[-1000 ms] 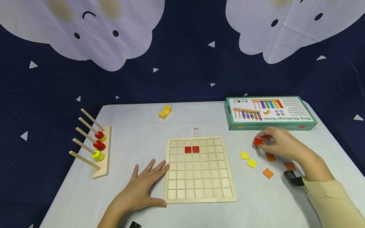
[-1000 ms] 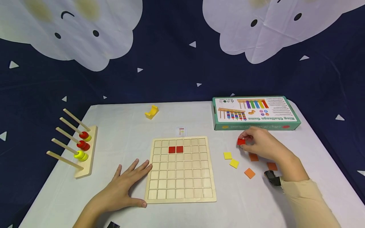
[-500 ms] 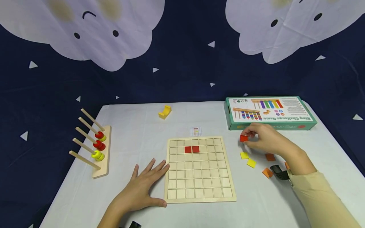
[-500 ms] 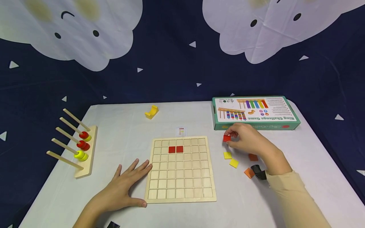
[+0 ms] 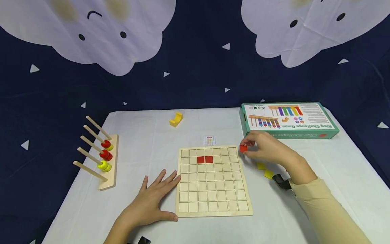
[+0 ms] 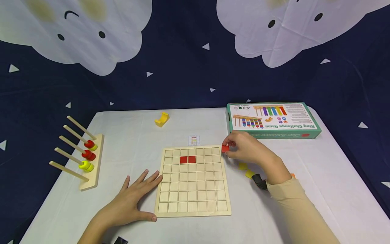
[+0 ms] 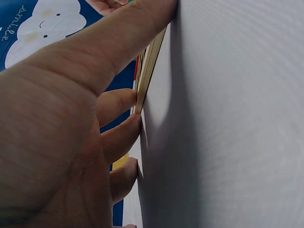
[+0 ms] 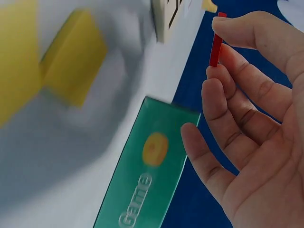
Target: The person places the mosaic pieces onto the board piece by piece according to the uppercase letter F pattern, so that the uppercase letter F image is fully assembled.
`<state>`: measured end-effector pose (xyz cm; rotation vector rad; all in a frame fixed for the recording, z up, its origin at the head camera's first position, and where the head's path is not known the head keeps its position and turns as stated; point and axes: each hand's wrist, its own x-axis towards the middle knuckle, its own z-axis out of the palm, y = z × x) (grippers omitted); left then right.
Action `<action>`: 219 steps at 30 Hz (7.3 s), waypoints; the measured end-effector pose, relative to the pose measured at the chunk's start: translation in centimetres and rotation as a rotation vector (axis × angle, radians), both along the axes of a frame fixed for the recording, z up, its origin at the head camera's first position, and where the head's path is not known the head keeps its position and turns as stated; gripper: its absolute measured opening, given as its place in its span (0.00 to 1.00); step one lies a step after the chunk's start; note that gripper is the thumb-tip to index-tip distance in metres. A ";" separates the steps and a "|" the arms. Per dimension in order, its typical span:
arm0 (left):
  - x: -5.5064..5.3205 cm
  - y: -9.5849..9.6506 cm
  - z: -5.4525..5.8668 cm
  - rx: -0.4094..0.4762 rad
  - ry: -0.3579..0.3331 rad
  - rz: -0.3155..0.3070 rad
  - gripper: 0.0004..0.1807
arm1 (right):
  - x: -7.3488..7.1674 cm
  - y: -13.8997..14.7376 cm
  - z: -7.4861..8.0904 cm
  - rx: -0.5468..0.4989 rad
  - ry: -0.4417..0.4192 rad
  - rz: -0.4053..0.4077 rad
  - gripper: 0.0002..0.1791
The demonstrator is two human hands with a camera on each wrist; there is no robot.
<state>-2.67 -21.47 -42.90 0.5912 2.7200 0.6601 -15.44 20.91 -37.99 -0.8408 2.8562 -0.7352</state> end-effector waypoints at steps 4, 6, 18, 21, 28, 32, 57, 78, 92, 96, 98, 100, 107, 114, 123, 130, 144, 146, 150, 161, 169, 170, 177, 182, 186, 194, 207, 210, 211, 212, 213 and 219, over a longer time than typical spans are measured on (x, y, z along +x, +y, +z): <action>0.0 0.0 0.1 0.008 -0.001 -0.005 0.66 | -0.1 -1.3 -0.2 -0.019 -0.041 0.017 0.11; 0.1 0.0 0.1 0.012 0.000 -0.007 0.66 | -0.2 -1.9 -0.4 -0.018 -0.057 0.023 0.12; 0.0 -0.1 -0.1 0.007 0.011 -0.012 0.66 | -0.4 -5.3 -1.4 -0.024 -0.107 0.080 0.10; 0.0 -0.1 -0.2 0.007 0.012 -0.013 0.66 | -0.3 -6.0 -1.5 -0.024 -0.112 0.097 0.10; 0.0 -0.1 -0.1 0.015 0.012 -0.015 0.66 | -0.4 -7.2 -2.0 0.000 -0.104 0.142 0.09; 0.1 -0.1 -0.1 0.015 0.012 -0.015 0.66 | -0.5 -7.6 -2.2 0.020 -0.089 0.154 0.08; 0.1 -0.1 -0.1 0.011 0.019 -0.016 0.66 | -0.6 -8.1 -2.3 0.072 -0.105 0.148 0.10; 0.2 -0.1 -0.2 0.012 0.021 -0.012 0.66 | 0.0 -6.9 -1.8 0.056 -0.117 0.113 0.13; 0.1 -0.1 -0.1 0.004 0.017 -0.010 0.66 | 1.4 -2.1 -0.6 0.081 -0.107 0.008 0.18; 0.1 -0.1 -0.1 0.006 0.002 -0.004 0.66 | 1.7 -0.4 -0.4 0.086 -0.098 -0.003 0.19; 0.1 -0.1 -0.1 0.004 -0.003 -0.001 0.66 | 1.8 0.4 -0.3 0.091 -0.095 -0.016 0.20; 0.0 -0.1 -0.2 0.002 -0.005 0.001 0.66 | 2.0 1.4 -0.3 0.094 -0.092 -0.027 0.20; 0.0 -0.1 -0.2 0.001 -0.007 0.001 0.66 | 3.1 4.9 -0.4 0.116 -0.100 -0.090 0.24; 0.1 -0.1 -0.2 -0.004 0.001 -0.005 0.66 | 4.2 8.5 -0.9 0.165 -0.089 -0.165 0.27; 0.1 -0.1 -0.2 0.003 0.010 -0.005 0.66 | 5.6 11.0 -1.9 0.187 -0.102 -0.224 0.29; 0.1 0.0 -0.2 0.005 0.012 -0.009 0.66 | 6.3 11.9 -2.4 0.189 -0.103 -0.246 0.29; 0.1 -0.1 -0.2 0.003 0.013 -0.008 0.66 | 6.7 12.1 -3.0 0.152 -0.051 -0.248 0.19; 0.1 -0.1 -0.3 0.002 0.011 -0.008 0.66 | 6.7 12.1 -3.0 0.150 -0.047 -0.245 0.18; 0.1 -0.1 -0.3 0.001 0.013 -0.010 0.66 | 6.6 12.0 -3.1 0.148 -0.037 -0.237 0.17; 0.1 -0.2 -0.2 0.006 0.011 -0.010 0.65 | 6.1 11.4 -3.1 0.189 -0.023 -0.224 0.14; 0.1 -0.2 -0.3 -0.003 0.019 -0.010 0.66 | 5.5 9.9 -2.8 0.164 -0.025 -0.201 0.14; 0.1 -0.2 -0.3 -0.001 0.021 -0.009 0.66 | 5.5 9.7 -2.7 0.159 -0.025 -0.196 0.14; 0.2 -0.1 -0.2 0.002 0.018 -0.009 0.66 | 4.9 7.5 -2.3 0.115 -0.024 -0.164 0.13; 0.2 -0.1 -0.2 0.000 0.020 -0.009 0.66 | 4.5 6.1 -1.9 0.075 -0.003 -0.112 0.12; 0.1 -0.1 -0.1 -0.006 0.015 -0.007 0.65 | 4.1 4.9 -1.7 0.054 0.011 -0.073 0.10; 0.2 -0.1 0.1 -0.004 0.019 -0.010 0.65 | 3.3 1.7 -0.9 0.012 -0.019 -0.034 0.08; 0.1 0.0 -0.1 -0.005 0.014 -0.015 0.65 | 2.2 -3.8 -0.6 0.004 -0.036 0.056 0.09; 0.1 -0.1 -0.1 -0.007 0.022 -0.016 0.65 | 2.1 -5.0 -0.6 0.016 -0.038 0.072 0.09; 0.1 -0.1 -0.2 -0.009 0.026 -0.017 0.65 | 2.0 -5.4 -0.5 0.020 -0.038 0.077 0.09; 0.1 -0.1 -0.2 -0.011 0.029 -0.018 0.65 | 2.0 -5.7 -0.5 0.023 -0.036 0.086 0.10; 0.1 -0.2 -0.2 -0.013 0.033 -0.019 0.65 | 2.0 -6.1 -0.5 0.023 -0.034 0.096 0.10; 0.1 -0.1 -0.2 -0.012 0.036 -0.020 0.65 | 1.8 -8.2 -0.4 0.023 -0.013 0.159 0.11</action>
